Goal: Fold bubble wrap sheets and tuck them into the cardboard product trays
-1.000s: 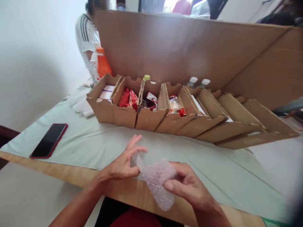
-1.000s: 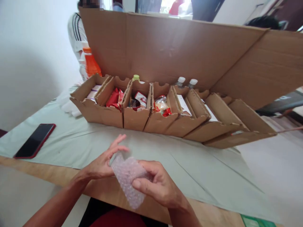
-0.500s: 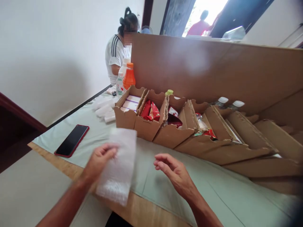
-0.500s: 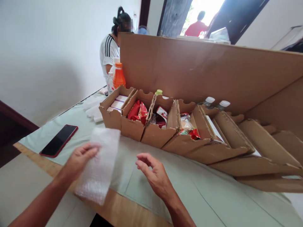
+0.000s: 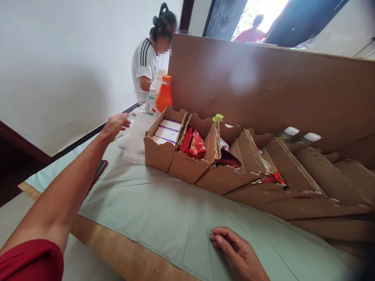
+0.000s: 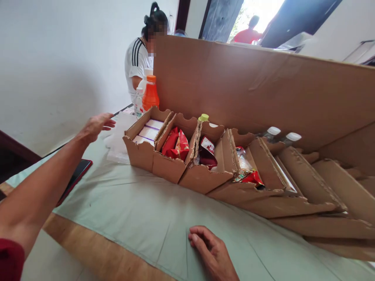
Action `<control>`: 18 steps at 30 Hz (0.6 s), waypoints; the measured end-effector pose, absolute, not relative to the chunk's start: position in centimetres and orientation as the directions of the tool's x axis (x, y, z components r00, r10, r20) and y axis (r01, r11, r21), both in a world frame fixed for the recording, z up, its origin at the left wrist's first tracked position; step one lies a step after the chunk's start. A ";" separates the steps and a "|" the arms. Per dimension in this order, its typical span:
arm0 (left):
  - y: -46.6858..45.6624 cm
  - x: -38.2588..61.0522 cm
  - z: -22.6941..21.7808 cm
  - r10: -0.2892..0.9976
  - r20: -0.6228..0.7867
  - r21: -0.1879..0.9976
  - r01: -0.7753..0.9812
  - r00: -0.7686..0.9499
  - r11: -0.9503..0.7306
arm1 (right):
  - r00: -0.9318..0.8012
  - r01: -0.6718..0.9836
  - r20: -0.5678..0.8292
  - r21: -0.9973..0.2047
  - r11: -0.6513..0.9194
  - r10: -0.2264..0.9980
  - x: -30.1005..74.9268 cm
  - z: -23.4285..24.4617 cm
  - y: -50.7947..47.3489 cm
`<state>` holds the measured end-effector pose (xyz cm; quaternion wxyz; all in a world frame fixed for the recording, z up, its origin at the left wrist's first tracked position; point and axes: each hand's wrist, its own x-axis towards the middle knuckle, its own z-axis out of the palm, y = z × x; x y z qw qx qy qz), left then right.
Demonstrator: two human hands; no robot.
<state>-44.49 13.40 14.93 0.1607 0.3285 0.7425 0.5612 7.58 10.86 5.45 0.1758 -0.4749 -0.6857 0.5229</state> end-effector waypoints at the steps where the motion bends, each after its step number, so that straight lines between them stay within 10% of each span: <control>1: 13.5 -45.1 14.7 0.652 0.133 0.919 0.340 -0.746 0.202 | -0.478 0.464 -0.254 -0.886 -0.004 0.841 7.8 5.2 10.8; 9: 12.6 -44.7 9.9 0.609 0.136 0.808 0.443 -0.781 0.388 | -0.410 0.437 -0.275 -0.896 -0.077 0.870 7.7 4.2 10.5; 18: 5.6 -40.4 15.7 0.536 0.069 0.993 0.109 -0.841 0.042 | -0.455 0.385 -0.207 -0.923 -0.018 0.866 7.3 4.6 10.4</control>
